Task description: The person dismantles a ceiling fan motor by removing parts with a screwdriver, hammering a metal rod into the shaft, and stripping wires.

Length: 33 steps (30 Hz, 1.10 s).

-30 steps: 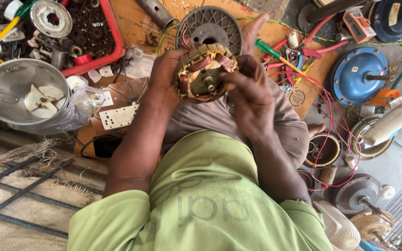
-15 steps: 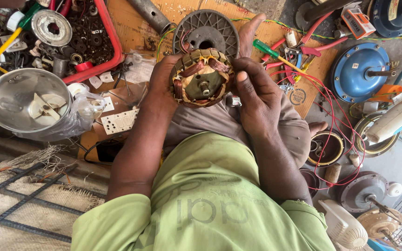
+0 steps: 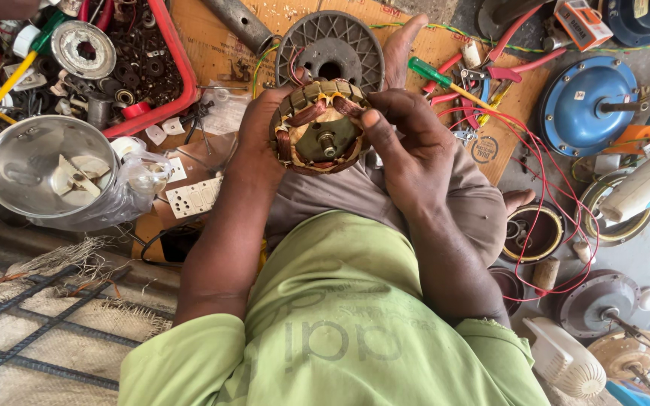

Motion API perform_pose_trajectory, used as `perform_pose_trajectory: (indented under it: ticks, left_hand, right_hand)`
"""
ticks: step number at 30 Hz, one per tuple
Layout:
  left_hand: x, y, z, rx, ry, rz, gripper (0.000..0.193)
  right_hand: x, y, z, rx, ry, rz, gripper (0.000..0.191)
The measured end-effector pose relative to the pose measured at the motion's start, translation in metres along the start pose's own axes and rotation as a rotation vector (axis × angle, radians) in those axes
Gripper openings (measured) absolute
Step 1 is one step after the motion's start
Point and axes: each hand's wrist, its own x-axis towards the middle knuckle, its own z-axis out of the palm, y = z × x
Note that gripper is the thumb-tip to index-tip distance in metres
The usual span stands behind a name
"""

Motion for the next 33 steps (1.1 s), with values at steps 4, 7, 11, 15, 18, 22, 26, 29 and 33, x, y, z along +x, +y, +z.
perform_pose_trajectory:
  ticks: [4,7,11,15,18,22,26,29,33]
  left_hand:
    - [-0.006,-0.002,0.004,0.015,0.061,0.110,0.022]
    - [-0.007,-0.004,0.002,0.032,0.105,0.133,0.019]
    - [-0.005,-0.006,-0.004,0.013,0.088,0.064,0.024]
    - [-0.003,-0.007,-0.008,-0.011,0.061,0.024,0.021]
    - [-0.005,-0.006,-0.009,-0.003,0.065,-0.012,0.024]
    - [-0.007,-0.006,-0.010,-0.022,0.016,-0.003,0.022]
    - [-0.005,-0.007,-0.012,-0.044,-0.013,-0.010,0.021]
    - [-0.002,-0.007,-0.016,-0.061,-0.044,0.015,0.016]
    - [0.001,-0.006,-0.020,-0.055,-0.038,0.014,0.016]
  right_hand:
    - [0.003,-0.006,0.002,-0.105,0.038,0.077,0.020]
    - [0.004,-0.013,0.000,-0.368,0.060,-0.025,0.012]
    - [0.010,-0.023,-0.006,-0.617,-0.003,-0.260,0.008]
    - [0.017,-0.026,-0.016,-0.650,-0.107,-0.228,0.007]
    - [0.018,-0.024,-0.022,-0.495,-0.150,-0.135,0.009]
    - [0.019,-0.018,-0.028,-0.386,-0.190,-0.038,0.013]
    - [0.020,-0.013,-0.032,-0.301,-0.213,-0.023,0.016]
    - [0.021,-0.011,-0.033,-0.268,-0.210,0.020,0.015]
    - [0.022,-0.009,-0.032,-0.230,-0.209,-0.004,0.014]
